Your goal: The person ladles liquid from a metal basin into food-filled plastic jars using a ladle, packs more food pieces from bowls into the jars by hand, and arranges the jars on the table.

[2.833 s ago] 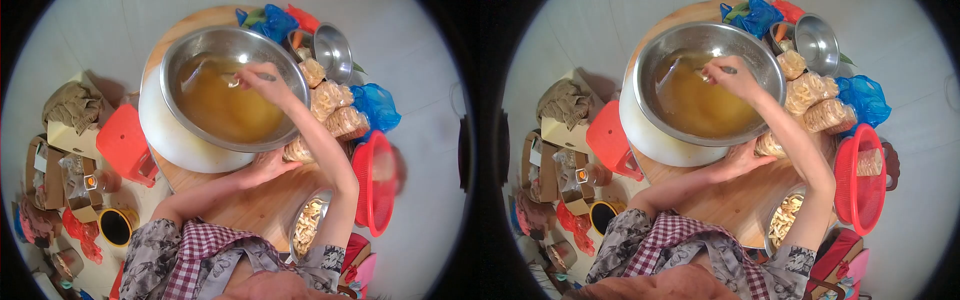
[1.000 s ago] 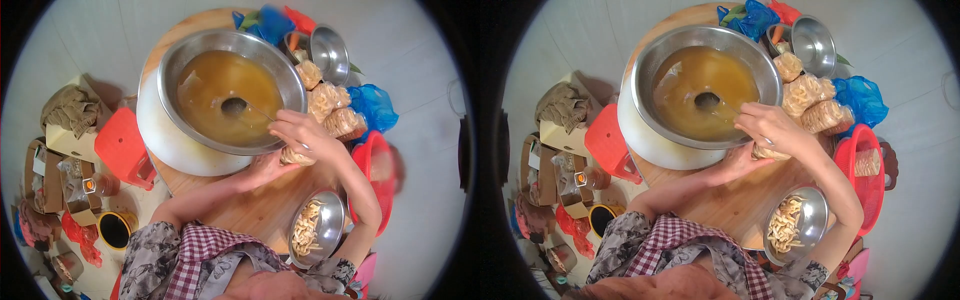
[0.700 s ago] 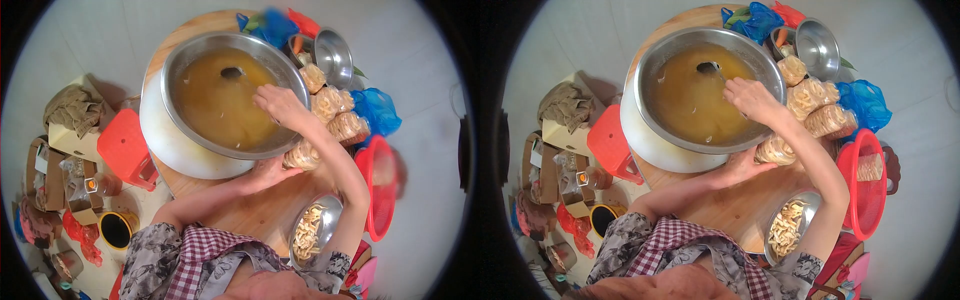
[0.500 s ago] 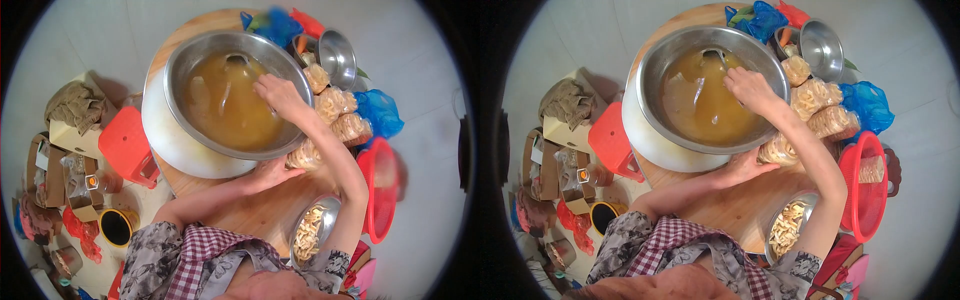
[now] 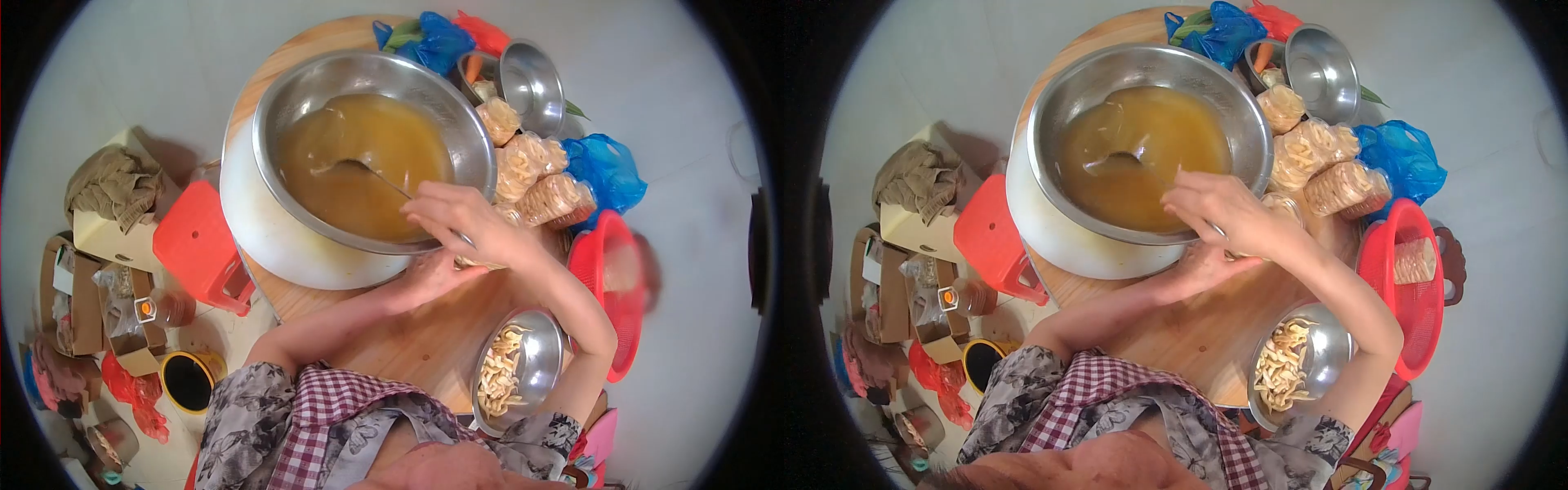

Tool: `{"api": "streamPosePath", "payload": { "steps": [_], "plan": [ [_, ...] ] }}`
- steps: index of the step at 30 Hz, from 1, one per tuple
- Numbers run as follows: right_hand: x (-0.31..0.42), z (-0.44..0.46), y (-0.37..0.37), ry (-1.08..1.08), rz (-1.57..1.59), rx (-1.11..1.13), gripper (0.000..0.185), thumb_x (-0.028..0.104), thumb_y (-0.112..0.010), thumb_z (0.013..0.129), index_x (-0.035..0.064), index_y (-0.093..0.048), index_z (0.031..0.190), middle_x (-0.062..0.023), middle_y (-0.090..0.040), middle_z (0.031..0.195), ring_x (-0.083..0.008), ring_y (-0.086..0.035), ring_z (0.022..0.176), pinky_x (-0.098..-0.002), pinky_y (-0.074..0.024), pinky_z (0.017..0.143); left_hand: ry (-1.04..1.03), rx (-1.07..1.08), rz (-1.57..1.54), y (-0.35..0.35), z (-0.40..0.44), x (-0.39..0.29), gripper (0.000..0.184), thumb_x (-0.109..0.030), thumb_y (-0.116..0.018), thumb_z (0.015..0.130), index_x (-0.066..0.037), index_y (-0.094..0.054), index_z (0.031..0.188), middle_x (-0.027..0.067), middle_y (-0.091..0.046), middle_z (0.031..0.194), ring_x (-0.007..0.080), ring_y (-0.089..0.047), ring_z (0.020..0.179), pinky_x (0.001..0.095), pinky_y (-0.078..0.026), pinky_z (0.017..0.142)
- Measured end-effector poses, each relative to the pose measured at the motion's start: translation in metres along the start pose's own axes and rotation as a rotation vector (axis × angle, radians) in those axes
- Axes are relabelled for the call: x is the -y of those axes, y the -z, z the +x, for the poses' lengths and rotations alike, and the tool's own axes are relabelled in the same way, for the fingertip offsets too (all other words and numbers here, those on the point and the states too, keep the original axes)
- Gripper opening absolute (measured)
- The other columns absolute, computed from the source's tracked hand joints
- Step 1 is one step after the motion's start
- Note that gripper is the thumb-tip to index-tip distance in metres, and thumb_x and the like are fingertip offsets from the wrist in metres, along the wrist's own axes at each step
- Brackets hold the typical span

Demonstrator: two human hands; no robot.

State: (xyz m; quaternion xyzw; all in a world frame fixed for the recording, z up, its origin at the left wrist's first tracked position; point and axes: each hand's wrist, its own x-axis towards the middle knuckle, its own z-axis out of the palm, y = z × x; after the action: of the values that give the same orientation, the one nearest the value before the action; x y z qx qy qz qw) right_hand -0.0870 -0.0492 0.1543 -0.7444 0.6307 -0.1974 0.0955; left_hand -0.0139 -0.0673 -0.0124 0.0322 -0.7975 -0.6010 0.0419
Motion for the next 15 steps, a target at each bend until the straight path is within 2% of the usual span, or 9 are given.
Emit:
{"api": "streamPosePath", "payload": {
  "steps": [1, 3, 6, 8, 9, 10, 11, 13, 15],
  "plan": [
    [0.008, -0.006, 0.003, -0.004, -0.004, -0.004, 0.015, 0.002, -0.059, 0.091, -0.0037, -0.064, 0.104, -0.0178, -0.059, 0.091, -0.0370, -0.060, 0.082, -0.0433, -0.0487, 0.071, -0.211, -0.141, 0.031, -0.008, 0.008, 0.011, 0.067, -0.043, -0.074, 0.085, 0.001, -0.053, 0.132, 0.0232, -0.060, 0.124, 0.0351, -0.057, 0.120, 0.0476, -0.045, 0.099],
    [0.020, -0.018, 0.012, -0.032, -0.025, 0.097, 0.017, 0.002, -0.060, 0.091, -0.0024, -0.065, 0.107, -0.0170, -0.061, 0.096, -0.0367, -0.062, 0.087, -0.0425, -0.0500, 0.074, -0.428, -0.278, 0.060, -0.013, 0.012, 0.016, 0.062, -0.043, -0.074, 0.085, 0.001, -0.059, 0.126, 0.0203, -0.067, 0.114, 0.0333, -0.062, 0.113, 0.0468, -0.049, 0.094],
    [0.032, -0.032, 0.023, -0.014, -0.036, 0.027, 0.014, 0.008, -0.061, 0.091, -0.0008, -0.065, 0.101, -0.0131, -0.059, 0.088, -0.0327, -0.063, 0.082, -0.0408, -0.0488, 0.067, -0.463, -0.440, 0.245, -0.007, 0.004, 0.008, 0.054, -0.036, -0.075, 0.085, 0.000, -0.061, 0.123, 0.0193, -0.067, 0.111, 0.0320, -0.063, 0.110, 0.0470, -0.049, 0.093],
    [0.037, -0.039, 0.036, -0.043, 0.021, 0.018, 0.015, 0.009, -0.061, 0.092, -0.0013, -0.066, 0.102, -0.0128, -0.061, 0.089, -0.0306, -0.064, 0.082, -0.0386, -0.0495, 0.068, -0.323, -0.185, 0.098, -0.005, 0.004, 0.011, 0.061, -0.037, -0.076, 0.083, -0.004, -0.057, 0.131, 0.0203, -0.063, 0.123, 0.0341, -0.059, 0.119, 0.0485, -0.046, 0.099],
    [0.037, -0.043, 0.042, -0.068, 0.078, 0.012, 0.016, 0.009, -0.061, 0.093, -0.0019, -0.068, 0.103, -0.0125, -0.064, 0.090, -0.0286, -0.065, 0.082, -0.0365, -0.0502, 0.069, -0.323, -0.183, 0.097, -0.003, 0.003, 0.007, 0.061, -0.037, -0.076, 0.083, -0.004, -0.057, 0.131, 0.0203, -0.063, 0.123, 0.0341, -0.059, 0.119, 0.0485, -0.046, 0.099],
    [0.035, -0.047, 0.046, -0.071, 0.079, 0.011, 0.016, 0.009, -0.061, 0.093, -0.0019, -0.068, 0.103, -0.0125, -0.064, 0.090, -0.0286, -0.065, 0.082, -0.0365, -0.0502, 0.069, -0.312, -0.246, 0.137, -0.002, 0.001, 0.003, 0.071, -0.038, -0.077, 0.084, -0.003, -0.048, 0.138, 0.0229, -0.052, 0.134, 0.0362, -0.051, 0.127, 0.0486, -0.043, 0.103],
    [0.033, -0.051, 0.050, -0.206, 0.142, -0.030, 0.017, 0.010, -0.061, 0.095, -0.0023, -0.069, 0.104, -0.0125, -0.066, 0.093, -0.0260, -0.066, 0.084, -0.0346, -0.0509, 0.074, -0.301, -0.309, 0.176, 0.000, -0.001, -0.001, 0.082, -0.039, -0.077, 0.084, -0.002, -0.039, 0.146, 0.0254, -0.041, 0.146, 0.0383, -0.044, 0.134, 0.0487, -0.039, 0.108],
    [0.028, -0.055, 0.049, -0.433, 0.219, -0.154, 0.020, 0.014, -0.061, 0.099, -0.0031, -0.070, 0.106, -0.0090, -0.069, 0.095, -0.0171, -0.066, 0.082, -0.0318, -0.0515, 0.077, -0.339, -0.322, 0.166, 0.008, -0.005, -0.013, 0.088, -0.042, -0.078, 0.082, -0.001, -0.035, 0.148, 0.0266, -0.039, 0.148, 0.0401, -0.041, 0.136, 0.0502, -0.036, 0.110],
    [0.017, -0.056, 0.040, -0.528, 0.167, -0.241, 0.021, 0.015, -0.060, 0.100, -0.0026, -0.070, 0.107, -0.0078, -0.069, 0.093, -0.0155, -0.065, 0.080, -0.0302, -0.0514, 0.074, -0.381, -0.330, 0.159, 0.011, -0.006, -0.017, 0.094, -0.045, -0.079, 0.081, -0.001, -0.032, 0.150, 0.0278, -0.037, 0.150, 0.0419, -0.038, 0.138, 0.0517, -0.033, 0.113]
  ]
}}
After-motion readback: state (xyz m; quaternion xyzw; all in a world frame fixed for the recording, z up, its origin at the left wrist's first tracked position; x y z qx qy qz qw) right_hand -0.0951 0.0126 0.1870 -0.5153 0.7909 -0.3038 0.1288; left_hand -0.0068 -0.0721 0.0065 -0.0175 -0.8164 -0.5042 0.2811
